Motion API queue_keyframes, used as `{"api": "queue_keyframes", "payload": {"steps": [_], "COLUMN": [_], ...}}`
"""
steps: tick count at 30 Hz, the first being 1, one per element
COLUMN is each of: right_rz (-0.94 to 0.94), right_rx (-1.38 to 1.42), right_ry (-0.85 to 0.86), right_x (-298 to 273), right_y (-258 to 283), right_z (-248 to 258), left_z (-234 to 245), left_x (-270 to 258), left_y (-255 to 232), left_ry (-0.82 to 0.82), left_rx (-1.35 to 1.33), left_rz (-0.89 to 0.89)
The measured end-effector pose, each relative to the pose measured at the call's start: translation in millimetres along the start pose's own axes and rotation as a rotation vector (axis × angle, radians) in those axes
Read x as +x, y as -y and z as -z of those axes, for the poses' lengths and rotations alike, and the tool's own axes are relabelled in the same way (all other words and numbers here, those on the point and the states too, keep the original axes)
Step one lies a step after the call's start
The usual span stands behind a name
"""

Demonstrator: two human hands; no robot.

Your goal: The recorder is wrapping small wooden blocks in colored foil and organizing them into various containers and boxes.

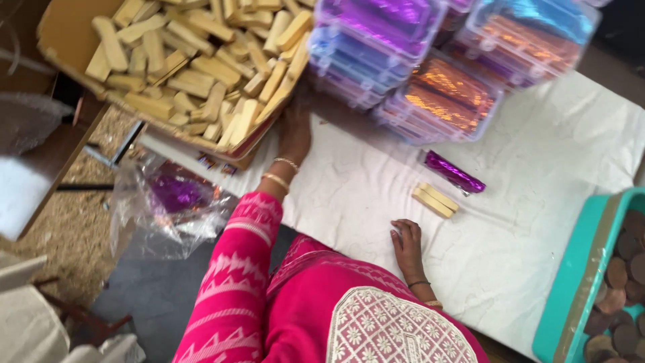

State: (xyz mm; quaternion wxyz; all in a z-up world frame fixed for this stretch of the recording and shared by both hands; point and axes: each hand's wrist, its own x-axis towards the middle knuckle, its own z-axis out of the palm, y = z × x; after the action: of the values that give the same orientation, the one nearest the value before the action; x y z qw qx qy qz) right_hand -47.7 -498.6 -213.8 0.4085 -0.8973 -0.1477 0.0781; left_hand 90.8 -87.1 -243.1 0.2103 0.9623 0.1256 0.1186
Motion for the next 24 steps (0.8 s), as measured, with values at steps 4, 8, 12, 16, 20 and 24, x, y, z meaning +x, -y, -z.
{"api": "queue_keyframes", "payload": {"steps": [4, 8, 12, 16, 20, 24], "right_rz": [0.146, 0.125, 0.138, 0.162, 0.158, 0.179], "right_rx": [-0.219, -0.234, -0.32, -0.343, -0.388, -0.44], "right_ry": [0.001, -0.026, -0.017, -0.022, -0.023, -0.035], "right_x": [-9.9, -9.5, -9.9, -10.0, -10.4, -10.5], "right_y": [5.3, 6.9, 2.2, -2.3, -6.4, -7.0], "right_z": [-8.2, -11.2, -13.9, -14.8, -16.3, -17.3], "left_z": [48.8, 59.0, 90.7, 133.5, 132.8, 103.7], "left_x": [-43.1, -135.0, -225.4, -290.1, -327.2, -337.9], "left_y": [-41.5, -19.1, 41.0, 117.2, 194.1, 252.5], "left_ry": [0.022, 0.051, -0.012, -0.126, 0.062, 0.1], "left_rx": [0.071, -0.001, -0.06, -0.068, 0.166, 0.299], "left_rz": [-0.02, -0.153, -0.151, 0.115, 0.429, 0.57]}}
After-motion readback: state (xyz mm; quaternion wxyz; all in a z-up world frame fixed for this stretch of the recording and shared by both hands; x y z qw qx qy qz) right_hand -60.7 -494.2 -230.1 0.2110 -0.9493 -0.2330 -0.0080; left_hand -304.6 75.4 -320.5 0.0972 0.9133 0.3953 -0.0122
